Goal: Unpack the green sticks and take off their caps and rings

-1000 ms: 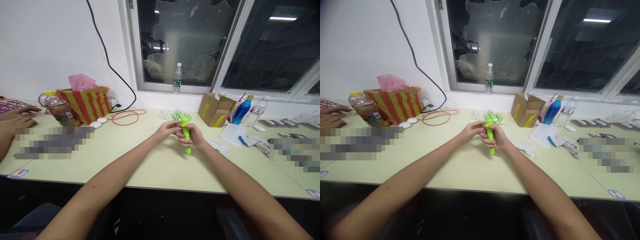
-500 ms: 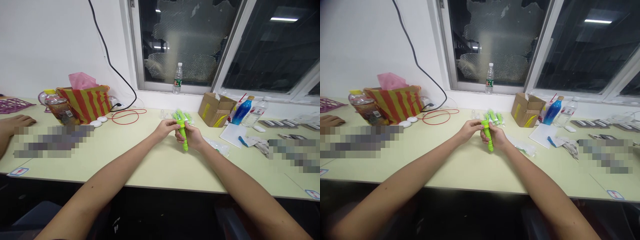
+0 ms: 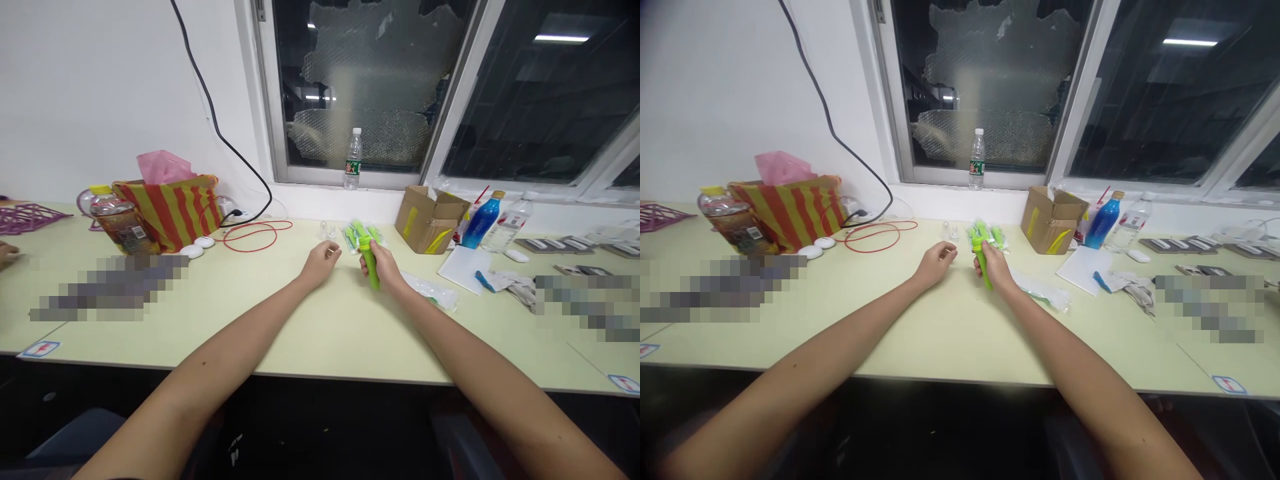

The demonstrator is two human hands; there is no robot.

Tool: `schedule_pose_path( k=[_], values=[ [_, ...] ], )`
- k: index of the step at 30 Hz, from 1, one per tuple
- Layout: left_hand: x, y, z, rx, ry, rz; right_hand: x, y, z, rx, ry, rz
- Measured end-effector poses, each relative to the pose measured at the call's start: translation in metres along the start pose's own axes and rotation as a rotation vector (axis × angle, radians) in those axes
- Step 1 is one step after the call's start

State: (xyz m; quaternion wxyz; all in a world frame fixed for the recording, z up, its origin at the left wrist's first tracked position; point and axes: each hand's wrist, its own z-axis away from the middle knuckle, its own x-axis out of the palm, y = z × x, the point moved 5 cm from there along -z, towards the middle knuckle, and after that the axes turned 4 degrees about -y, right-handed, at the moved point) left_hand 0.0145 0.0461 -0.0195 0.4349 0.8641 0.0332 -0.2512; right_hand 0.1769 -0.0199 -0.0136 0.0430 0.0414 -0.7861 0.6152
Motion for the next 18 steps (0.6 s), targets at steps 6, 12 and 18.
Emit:
schedule_pose_path(
  k=[6,12,18],
  values=[
    [-0.009,-0.019,-0.039,0.186,0.185,-0.683,0.006,0.007,-0.001,-0.102,-0.047,0.263],
    [0.008,-0.041,-0.08,0.301,0.095,-0.897,0.012,0.007,0.005,-0.158,-0.081,0.557],
    [0.011,-0.049,-0.088,0.367,0.039,-0.93,0.016,0.003,0.005,-0.196,-0.102,0.652]
  ],
)
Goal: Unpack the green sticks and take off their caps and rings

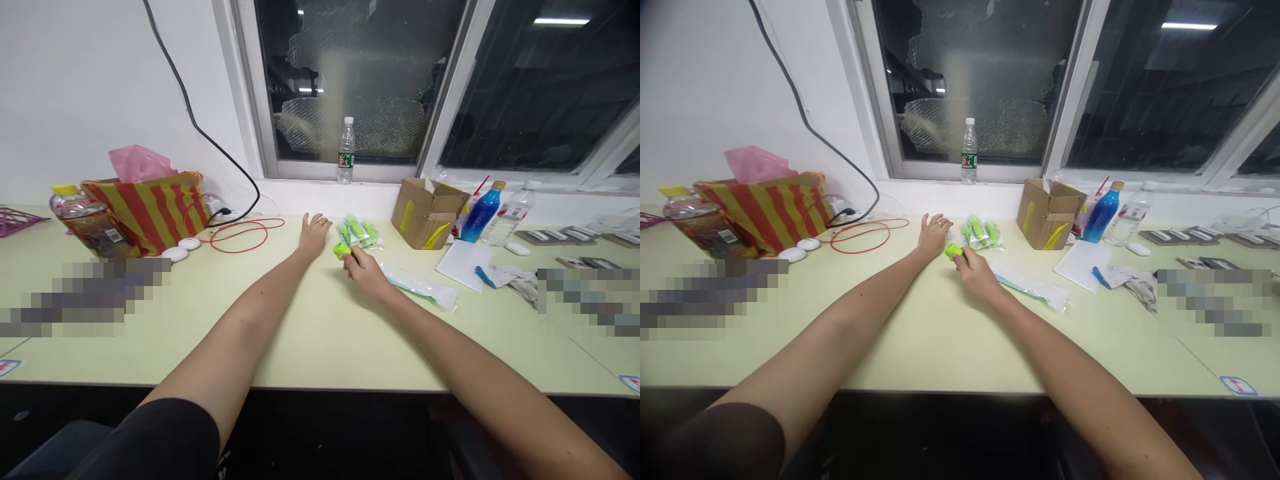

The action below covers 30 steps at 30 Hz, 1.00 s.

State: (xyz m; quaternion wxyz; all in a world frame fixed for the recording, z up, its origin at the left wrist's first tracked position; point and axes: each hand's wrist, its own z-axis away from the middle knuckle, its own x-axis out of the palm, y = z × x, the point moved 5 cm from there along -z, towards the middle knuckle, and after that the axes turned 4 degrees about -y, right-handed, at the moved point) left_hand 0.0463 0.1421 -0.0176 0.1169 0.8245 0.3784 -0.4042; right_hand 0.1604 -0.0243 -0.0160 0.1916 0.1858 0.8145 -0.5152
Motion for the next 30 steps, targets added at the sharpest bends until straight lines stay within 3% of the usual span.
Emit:
schedule_pose_path(
  k=[4,8,13,16,19,23,30],
  values=[
    [-0.01,0.011,0.004,0.057,0.009,0.078,0.0,0.0,-0.002,-0.004,0.017,0.019],
    [-0.029,0.023,0.021,-0.036,0.059,0.297,-0.005,0.003,-0.002,0.029,0.064,0.053],
    [-0.052,0.022,0.059,-0.484,0.148,0.823,-0.011,0.007,0.0,0.065,0.094,0.127],
    [-0.063,0.028,0.073,-0.601,0.147,1.085,-0.012,0.008,0.001,0.081,0.091,0.218],
    [-0.078,0.035,0.076,-0.599,0.184,1.225,-0.008,0.005,0.003,0.057,0.042,0.264],
    [-0.097,0.042,0.073,-0.554,0.232,1.233,-0.005,-0.002,0.004,-0.03,-0.01,0.231],
    [-0.103,0.048,0.069,-0.464,0.184,1.228,-0.006,-0.002,0.003,-0.062,0.037,0.197]
  ],
)
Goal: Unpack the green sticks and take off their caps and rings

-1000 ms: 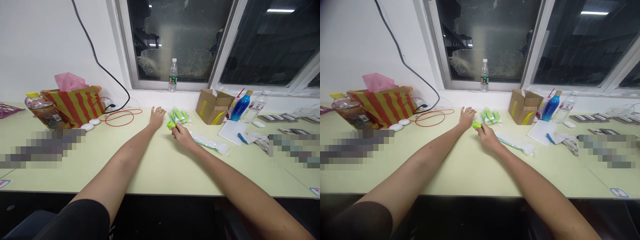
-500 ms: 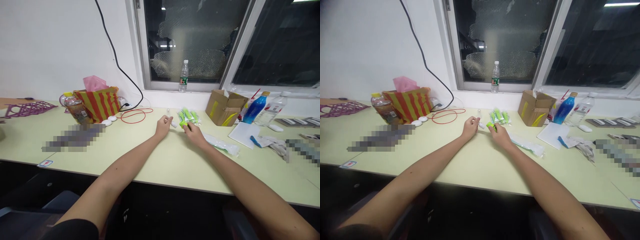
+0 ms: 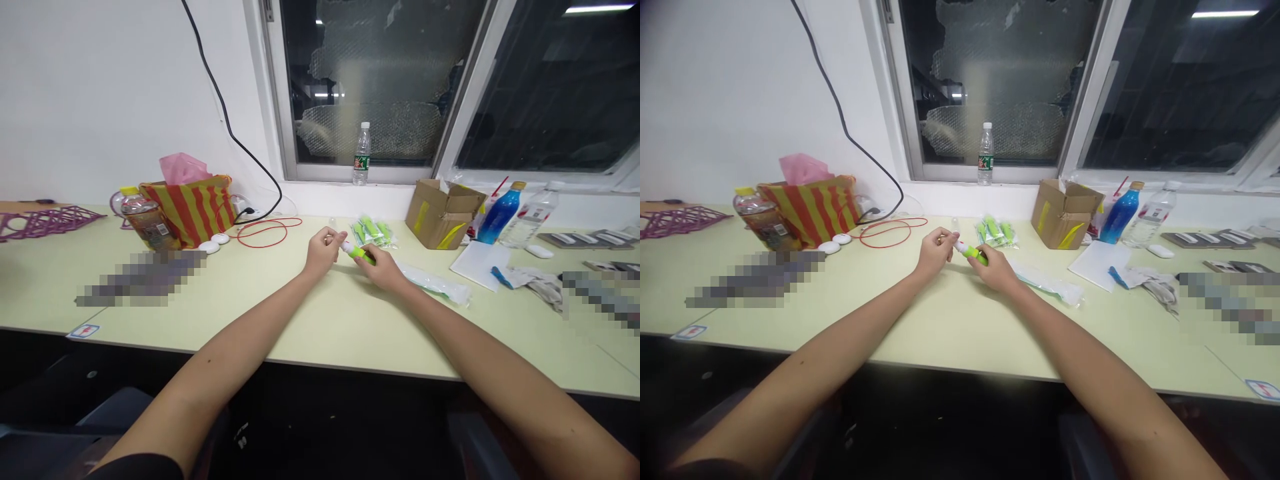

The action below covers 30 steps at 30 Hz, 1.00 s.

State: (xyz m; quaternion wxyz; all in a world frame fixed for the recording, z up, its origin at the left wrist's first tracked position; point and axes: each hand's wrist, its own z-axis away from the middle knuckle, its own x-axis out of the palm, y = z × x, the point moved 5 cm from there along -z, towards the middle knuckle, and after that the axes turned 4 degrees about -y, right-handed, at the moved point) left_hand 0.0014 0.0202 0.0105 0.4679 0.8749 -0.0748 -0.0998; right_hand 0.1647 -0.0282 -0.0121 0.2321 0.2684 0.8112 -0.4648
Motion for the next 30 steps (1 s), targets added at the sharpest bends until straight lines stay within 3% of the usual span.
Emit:
schedule_pose_path(
  k=[10,21,30],
  values=[
    [0.005,-0.0059,-0.0026,0.005,-0.103,-0.039,0.0004,-0.004,0.0031,0.026,0.01,-0.044],
    [0.0068,-0.0021,0.0018,0.05,-0.135,-0.124,-0.0001,-0.0031,0.0019,0.056,0.021,-0.043],
    [0.0094,-0.0029,0.0021,0.01,-0.103,-0.05,-0.0003,-0.0027,0.0018,0.053,0.04,-0.045]
  ],
)
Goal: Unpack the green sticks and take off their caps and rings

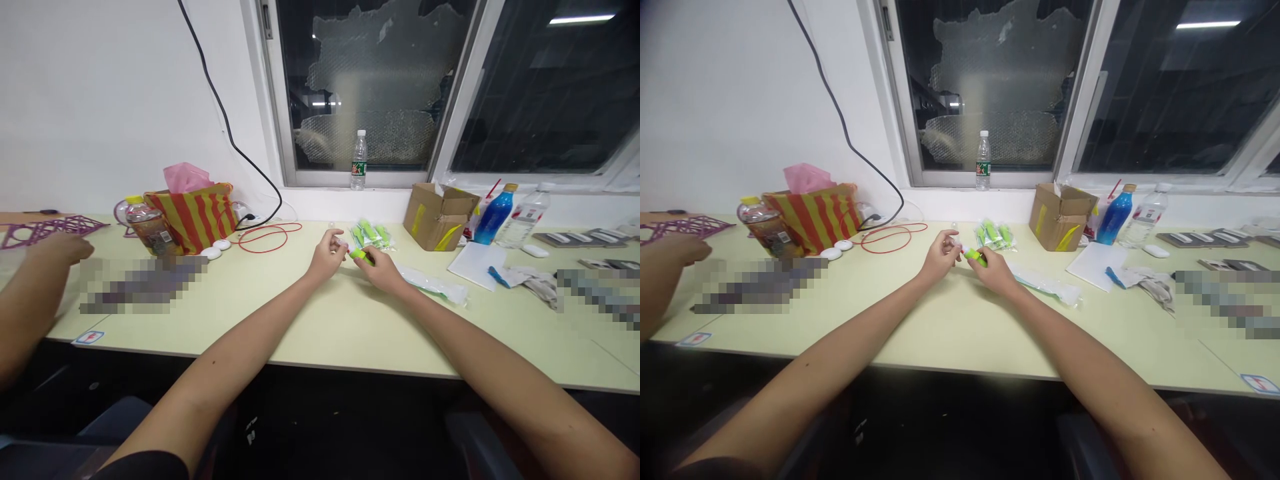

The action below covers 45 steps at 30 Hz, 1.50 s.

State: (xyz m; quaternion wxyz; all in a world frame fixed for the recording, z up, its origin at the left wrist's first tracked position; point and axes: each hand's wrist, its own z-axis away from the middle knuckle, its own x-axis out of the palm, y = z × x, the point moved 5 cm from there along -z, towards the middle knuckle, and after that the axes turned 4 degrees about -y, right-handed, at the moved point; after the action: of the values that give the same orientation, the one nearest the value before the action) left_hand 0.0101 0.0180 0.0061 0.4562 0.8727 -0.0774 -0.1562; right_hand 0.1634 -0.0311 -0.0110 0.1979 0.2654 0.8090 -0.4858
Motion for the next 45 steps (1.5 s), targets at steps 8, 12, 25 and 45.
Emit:
schedule_pose_path(
  k=[8,12,25,45],
  values=[
    [0.006,-0.01,0.001,-0.019,-0.016,0.038,-0.001,0.004,-0.001,0.015,0.05,-0.042],
    [0.005,-0.027,0.002,-0.039,0.04,0.018,-0.005,0.007,-0.005,0.081,0.133,-0.275],
    [-0.037,-0.102,-0.083,0.027,0.134,-0.774,0.0,-0.001,-0.015,0.143,0.182,-0.734],
    [-0.043,-0.04,0.002,-0.302,0.319,0.175,-0.013,0.004,-0.006,0.029,0.156,0.081]
  ],
)
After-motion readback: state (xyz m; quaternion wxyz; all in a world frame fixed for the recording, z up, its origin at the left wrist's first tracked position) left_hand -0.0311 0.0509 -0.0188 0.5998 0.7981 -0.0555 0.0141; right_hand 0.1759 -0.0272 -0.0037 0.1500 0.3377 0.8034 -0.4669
